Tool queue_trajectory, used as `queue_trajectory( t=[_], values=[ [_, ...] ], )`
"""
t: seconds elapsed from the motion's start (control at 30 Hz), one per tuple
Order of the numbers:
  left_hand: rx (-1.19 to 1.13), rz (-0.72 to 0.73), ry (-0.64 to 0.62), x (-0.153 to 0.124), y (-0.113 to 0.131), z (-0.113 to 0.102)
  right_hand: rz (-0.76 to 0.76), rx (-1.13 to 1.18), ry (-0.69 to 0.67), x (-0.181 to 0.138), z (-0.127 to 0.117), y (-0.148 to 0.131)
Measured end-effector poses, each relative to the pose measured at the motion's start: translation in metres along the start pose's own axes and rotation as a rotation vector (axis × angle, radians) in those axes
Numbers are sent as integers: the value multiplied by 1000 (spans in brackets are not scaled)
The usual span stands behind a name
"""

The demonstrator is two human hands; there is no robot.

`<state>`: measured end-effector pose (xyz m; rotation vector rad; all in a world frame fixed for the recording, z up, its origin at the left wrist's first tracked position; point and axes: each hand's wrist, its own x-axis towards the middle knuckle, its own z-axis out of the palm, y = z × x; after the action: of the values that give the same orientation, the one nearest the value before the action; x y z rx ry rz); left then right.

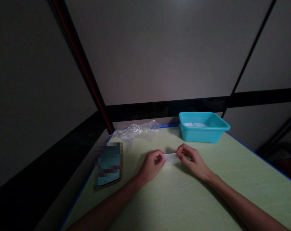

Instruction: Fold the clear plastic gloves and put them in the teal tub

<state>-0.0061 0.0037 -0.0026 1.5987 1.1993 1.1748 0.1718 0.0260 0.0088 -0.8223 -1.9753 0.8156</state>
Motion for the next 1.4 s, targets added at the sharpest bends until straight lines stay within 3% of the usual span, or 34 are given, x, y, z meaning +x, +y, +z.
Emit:
queue_trajectory(
  t=[0.13, 0.3, 0.73, 0.97, 1.07, 1.17, 1.4],
  values=[
    [-129, -101, -20, 3, 0, 7, 142, 351, 113, 1, 11, 5],
    [-193, -152, 15, 3, 3, 8, 247, 521, 137, 1, 17, 9],
    [-210, -209, 201, 5, 0, 7, 233, 423, 60, 2, 13, 16],
    [-284, -261, 161, 5, -6, 1, 281, 421, 194, 4, 13, 14],
    [-312, -292, 181, 22, -1, -3, 287, 391, 227, 10, -6, 4],
    [-333, -301, 172, 55, 11, 0, 266, 329, 220, 20, -43, -6],
    [-404, -361, 147, 142, 15, 38, 378, 180, 221, 60, -140, 2]
  ],
)
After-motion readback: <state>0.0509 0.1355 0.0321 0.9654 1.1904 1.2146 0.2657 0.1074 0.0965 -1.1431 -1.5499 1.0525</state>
